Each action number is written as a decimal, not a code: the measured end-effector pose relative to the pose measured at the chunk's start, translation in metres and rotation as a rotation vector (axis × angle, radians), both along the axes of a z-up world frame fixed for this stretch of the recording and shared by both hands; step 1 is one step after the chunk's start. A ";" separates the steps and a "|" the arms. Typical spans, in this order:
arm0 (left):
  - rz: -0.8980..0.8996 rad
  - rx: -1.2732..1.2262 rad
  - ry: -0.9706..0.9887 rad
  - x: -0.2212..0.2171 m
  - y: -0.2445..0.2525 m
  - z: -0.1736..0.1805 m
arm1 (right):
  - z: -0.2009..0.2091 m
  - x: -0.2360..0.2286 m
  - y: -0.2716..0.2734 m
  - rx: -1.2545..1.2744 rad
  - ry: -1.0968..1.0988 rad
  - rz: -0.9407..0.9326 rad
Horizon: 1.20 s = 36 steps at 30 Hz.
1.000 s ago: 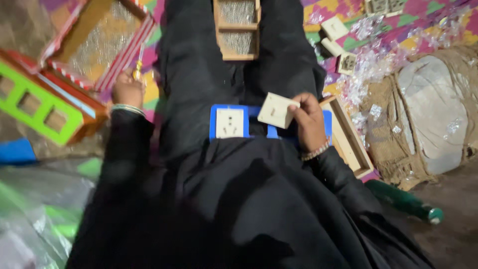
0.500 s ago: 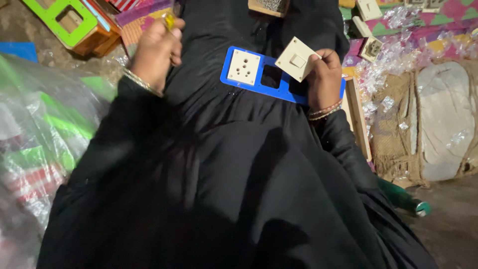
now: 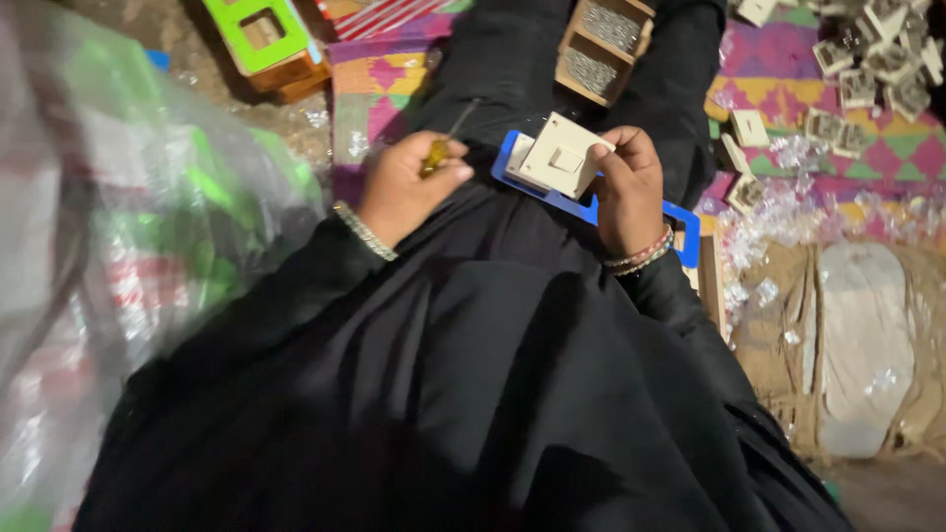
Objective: The person assembles a multi-gang switchboard by inserting white plastic switch and socket modules into a blue frame. They use a screwdriver to secure the modules and then insert screws into the back of the frame.
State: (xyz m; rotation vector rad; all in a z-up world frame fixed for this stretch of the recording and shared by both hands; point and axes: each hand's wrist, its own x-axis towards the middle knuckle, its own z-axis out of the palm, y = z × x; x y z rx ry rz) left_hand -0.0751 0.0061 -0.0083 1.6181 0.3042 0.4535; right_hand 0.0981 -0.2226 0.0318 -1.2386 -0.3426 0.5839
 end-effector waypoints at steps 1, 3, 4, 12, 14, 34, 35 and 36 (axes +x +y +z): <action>0.005 -0.025 -0.042 0.002 -0.004 0.005 | 0.005 -0.004 0.007 -0.007 -0.017 0.043; 0.021 -0.027 -0.068 0.003 -0.008 0.011 | 0.010 -0.012 0.022 -0.019 -0.026 0.118; 0.024 -0.029 -0.085 0.005 -0.009 0.013 | 0.010 -0.016 0.028 -0.028 -0.019 0.147; -0.027 -0.104 -0.086 0.005 0.012 0.015 | -0.014 -0.031 0.047 -0.025 -0.004 0.351; -0.079 -0.073 -0.081 0.004 0.015 0.012 | -0.018 -0.034 0.049 -0.079 -0.042 0.440; 0.102 0.683 0.116 -0.019 0.004 0.074 | -0.048 -0.025 0.048 -0.033 -0.128 0.315; 0.106 0.715 0.128 -0.020 0.003 0.074 | -0.048 -0.024 0.048 -0.048 -0.149 0.308; 0.111 0.746 0.141 -0.021 0.002 0.073 | -0.048 -0.024 0.048 -0.070 -0.207 0.303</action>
